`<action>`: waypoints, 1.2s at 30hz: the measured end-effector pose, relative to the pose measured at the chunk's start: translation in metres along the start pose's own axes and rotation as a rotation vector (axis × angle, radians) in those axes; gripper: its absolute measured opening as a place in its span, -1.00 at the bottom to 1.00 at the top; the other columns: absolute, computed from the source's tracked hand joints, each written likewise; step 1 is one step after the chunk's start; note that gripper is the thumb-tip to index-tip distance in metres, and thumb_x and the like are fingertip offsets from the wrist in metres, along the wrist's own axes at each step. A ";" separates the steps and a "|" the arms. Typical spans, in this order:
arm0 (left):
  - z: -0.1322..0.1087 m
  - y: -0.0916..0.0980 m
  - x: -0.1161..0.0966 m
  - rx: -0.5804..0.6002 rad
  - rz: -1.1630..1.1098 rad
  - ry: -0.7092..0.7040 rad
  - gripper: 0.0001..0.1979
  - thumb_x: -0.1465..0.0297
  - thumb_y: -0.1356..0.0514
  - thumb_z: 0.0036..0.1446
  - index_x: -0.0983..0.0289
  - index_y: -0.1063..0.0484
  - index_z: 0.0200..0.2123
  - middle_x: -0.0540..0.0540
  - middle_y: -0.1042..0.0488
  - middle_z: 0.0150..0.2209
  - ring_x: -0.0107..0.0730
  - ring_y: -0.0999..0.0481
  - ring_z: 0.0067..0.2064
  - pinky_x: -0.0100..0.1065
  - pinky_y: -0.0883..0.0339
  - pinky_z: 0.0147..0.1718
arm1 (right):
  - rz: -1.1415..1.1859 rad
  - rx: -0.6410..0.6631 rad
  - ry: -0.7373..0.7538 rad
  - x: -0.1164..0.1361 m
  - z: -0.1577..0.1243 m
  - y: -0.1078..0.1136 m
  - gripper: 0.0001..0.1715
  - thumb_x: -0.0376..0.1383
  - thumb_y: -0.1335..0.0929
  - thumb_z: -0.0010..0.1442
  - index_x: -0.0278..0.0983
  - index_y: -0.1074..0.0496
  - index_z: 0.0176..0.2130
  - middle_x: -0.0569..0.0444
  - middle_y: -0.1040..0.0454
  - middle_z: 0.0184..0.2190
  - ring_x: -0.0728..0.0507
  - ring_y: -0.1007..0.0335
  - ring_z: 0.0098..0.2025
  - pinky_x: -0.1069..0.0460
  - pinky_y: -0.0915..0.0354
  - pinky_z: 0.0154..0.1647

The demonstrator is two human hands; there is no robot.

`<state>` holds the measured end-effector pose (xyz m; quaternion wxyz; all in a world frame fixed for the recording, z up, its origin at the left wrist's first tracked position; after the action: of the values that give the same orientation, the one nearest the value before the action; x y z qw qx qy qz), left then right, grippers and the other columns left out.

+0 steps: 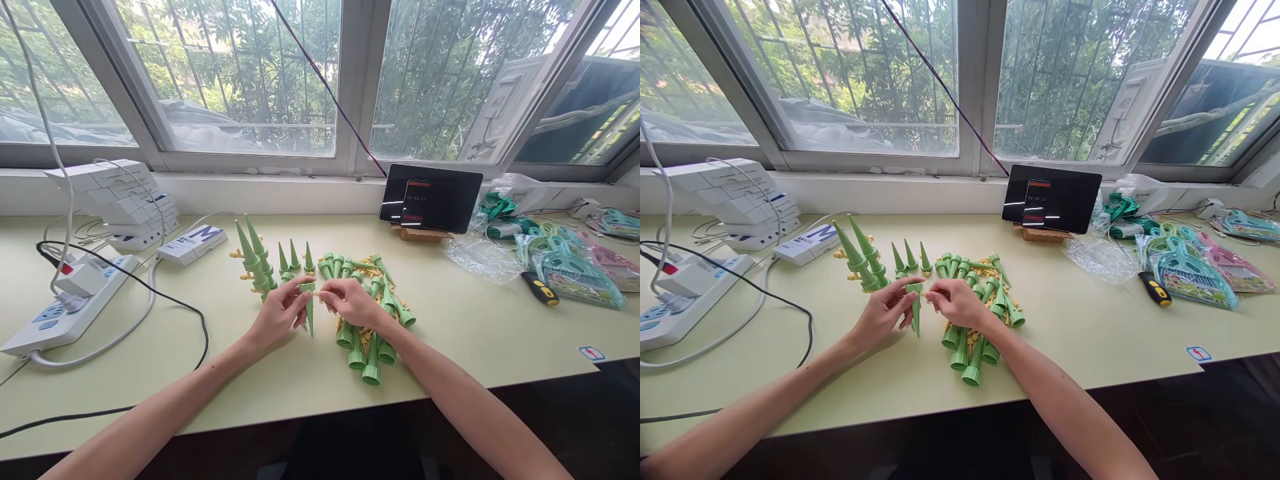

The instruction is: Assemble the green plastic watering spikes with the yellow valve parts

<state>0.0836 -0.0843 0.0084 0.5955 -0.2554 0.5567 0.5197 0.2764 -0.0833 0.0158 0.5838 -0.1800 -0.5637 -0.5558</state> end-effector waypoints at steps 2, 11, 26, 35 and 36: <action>0.000 0.000 0.000 -0.002 -0.002 0.000 -0.60 0.23 -0.14 0.28 0.28 -0.35 0.11 -0.12 -0.30 -0.64 -0.53 -0.32 -0.66 -0.46 -0.27 -0.62 | 0.001 -0.009 0.009 0.000 0.000 0.000 -0.68 -0.19 -0.26 0.32 -0.30 -0.35 -0.42 0.13 -0.38 -0.55 0.02 -0.22 -0.55 0.10 -0.18 -0.46; -0.002 -0.002 -0.001 -0.004 0.005 -0.002 -0.61 0.22 -0.13 0.28 0.29 -0.36 0.10 -0.13 -0.29 -0.64 -0.53 -0.32 -0.66 -0.46 -0.26 -0.63 | 0.081 0.053 -0.049 -0.001 0.002 0.001 -0.53 -0.15 -0.21 0.34 -0.28 -0.18 -0.56 0.23 -0.13 -0.69 0.06 0.00 -0.63 0.12 -0.02 -0.58; 0.000 0.000 -0.001 -0.003 0.025 0.009 -0.61 0.24 -0.13 0.28 0.30 -0.35 0.10 -0.13 -0.31 -0.68 -0.53 -0.31 -0.67 -0.46 -0.25 -0.61 | 0.002 -0.015 0.026 -0.001 0.001 -0.002 -0.73 -0.27 -0.26 0.32 -0.31 -0.37 -0.41 0.11 -0.41 -0.53 0.02 -0.28 -0.53 0.11 -0.22 -0.45; 0.002 -0.002 -0.003 -0.025 -0.010 -0.029 -0.64 0.24 -0.10 0.30 0.24 -0.29 0.11 -0.09 -0.36 -0.57 -0.50 -0.39 -0.62 -0.42 -0.33 -0.58 | 0.048 -0.062 0.024 0.001 0.001 0.000 -0.77 -0.24 -0.26 0.33 -0.29 -0.38 -0.33 0.11 -0.41 -0.46 0.01 -0.30 -0.50 0.11 -0.23 -0.46; 0.002 -0.002 -0.003 -0.026 -0.010 -0.030 -0.65 0.24 -0.10 0.30 0.24 -0.29 0.10 -0.09 -0.37 -0.55 -0.50 -0.39 -0.62 -0.42 -0.32 -0.59 | 0.043 -0.058 0.024 0.001 0.001 0.000 -0.78 -0.24 -0.26 0.33 -0.29 -0.38 -0.33 0.12 -0.41 -0.47 0.01 -0.30 -0.50 0.11 -0.23 -0.46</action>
<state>0.0871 -0.0839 0.0113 0.6029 -0.2582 0.5397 0.5278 0.2753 -0.0826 0.0166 0.5970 -0.2022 -0.5362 -0.5615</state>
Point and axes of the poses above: each hand's wrist, its own z-axis towards the middle knuckle, its own y-axis out of the back of the hand, x = y × z, the point moved 1 cm from there along z, towards the middle knuckle
